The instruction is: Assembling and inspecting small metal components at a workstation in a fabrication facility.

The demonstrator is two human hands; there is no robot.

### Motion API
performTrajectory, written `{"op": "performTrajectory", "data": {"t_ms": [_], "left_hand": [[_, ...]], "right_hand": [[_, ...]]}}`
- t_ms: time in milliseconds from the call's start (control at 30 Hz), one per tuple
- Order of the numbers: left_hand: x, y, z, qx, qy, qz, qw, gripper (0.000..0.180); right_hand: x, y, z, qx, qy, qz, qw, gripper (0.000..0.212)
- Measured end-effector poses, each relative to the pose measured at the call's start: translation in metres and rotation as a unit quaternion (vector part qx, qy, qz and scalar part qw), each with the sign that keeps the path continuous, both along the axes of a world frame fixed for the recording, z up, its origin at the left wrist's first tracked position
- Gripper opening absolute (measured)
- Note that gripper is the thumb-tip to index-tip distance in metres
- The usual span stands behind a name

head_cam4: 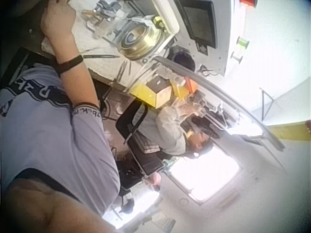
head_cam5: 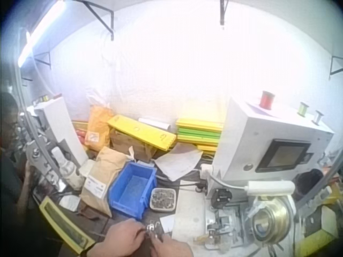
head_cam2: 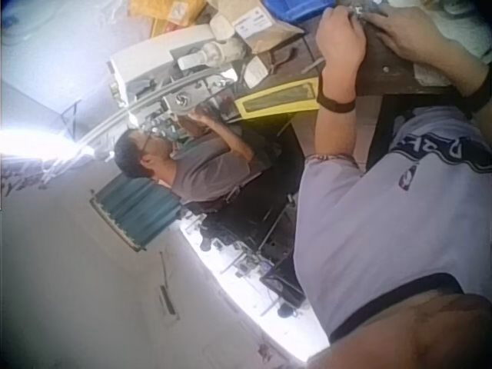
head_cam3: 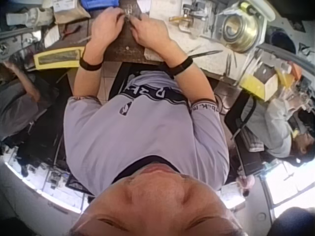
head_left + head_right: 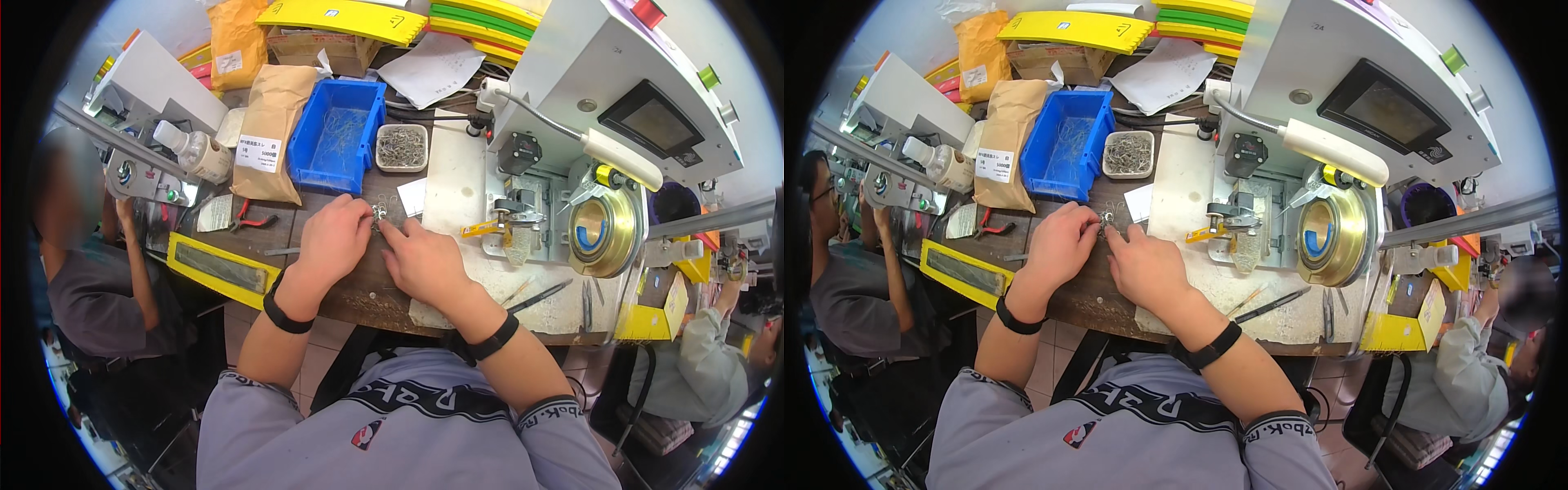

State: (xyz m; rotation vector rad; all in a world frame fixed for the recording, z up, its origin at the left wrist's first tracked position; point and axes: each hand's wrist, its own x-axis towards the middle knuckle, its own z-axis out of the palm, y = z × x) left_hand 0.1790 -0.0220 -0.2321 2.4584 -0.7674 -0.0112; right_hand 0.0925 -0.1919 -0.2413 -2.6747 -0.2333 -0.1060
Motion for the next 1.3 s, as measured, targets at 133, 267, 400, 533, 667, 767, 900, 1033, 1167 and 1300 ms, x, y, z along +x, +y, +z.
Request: {"op": "performTrajectory", "data": {"t_ms": [133, 267, 400, 533, 667, 767, 900, 1033, 1167, 1300], "left_hand": [[0.0, 0.0, -0.001, 0.011, 0.009, -0.013, 1.0, 0.005], [-0.006, 0.0, 0.01, 0.029, -0.04, -0.004, 0.999, 0.005], [-0.012, 0.001, 0.028, 0.042, -0.134, 0.005, 0.99, 0.004], [-0.025, -0.007, 0.06, -0.083, 0.047, -0.013, 0.995, 0.006], [-0.052, -0.028, 0.09, -0.187, 0.269, -0.057, 0.943, 0.005], [-0.065, -0.05, 0.091, -0.202, 0.246, -0.121, 0.94, 0.006], [-0.075, -0.078, 0.082, -0.217, 0.236, -0.148, 0.936, 0.006], [-0.079, -0.1, 0.079, -0.22, 0.194, -0.189, 0.937, 0.006], [-0.074, -0.108, 0.082, -0.215, 0.104, -0.187, 0.953, 0.016], [-0.061, -0.119, 0.073, -0.199, -0.121, -0.148, 0.961, 0.025]], "right_hand": [[0.0, 0.0, 0.001, 0.011, 0.0, 0.002, 1.0, 0.042], [-0.002, -0.001, 0.002, 0.019, -0.007, -0.001, 1.0, 0.042], [-0.015, -0.006, 0.021, 0.105, -0.058, -0.026, 0.992, 0.032], [-0.032, -0.017, 0.034, 0.274, -0.102, -0.073, 0.953, 0.019], [-0.055, -0.034, 0.052, 0.391, -0.055, -0.123, 0.911, 0.013], [-0.076, -0.046, 0.048, 0.495, -0.075, -0.138, 0.855, 0.01], [-0.096, -0.061, 0.049, 0.563, -0.06, -0.187, 0.803, 0.009], [-0.102, -0.07, 0.043, 0.603, -0.081, -0.209, 0.766, 0.01], [-0.098, -0.066, 0.035, 0.632, -0.131, -0.211, 0.734, 0.008], [-0.096, -0.066, 0.024, 0.655, -0.205, -0.203, 0.699, 0.005]]}}
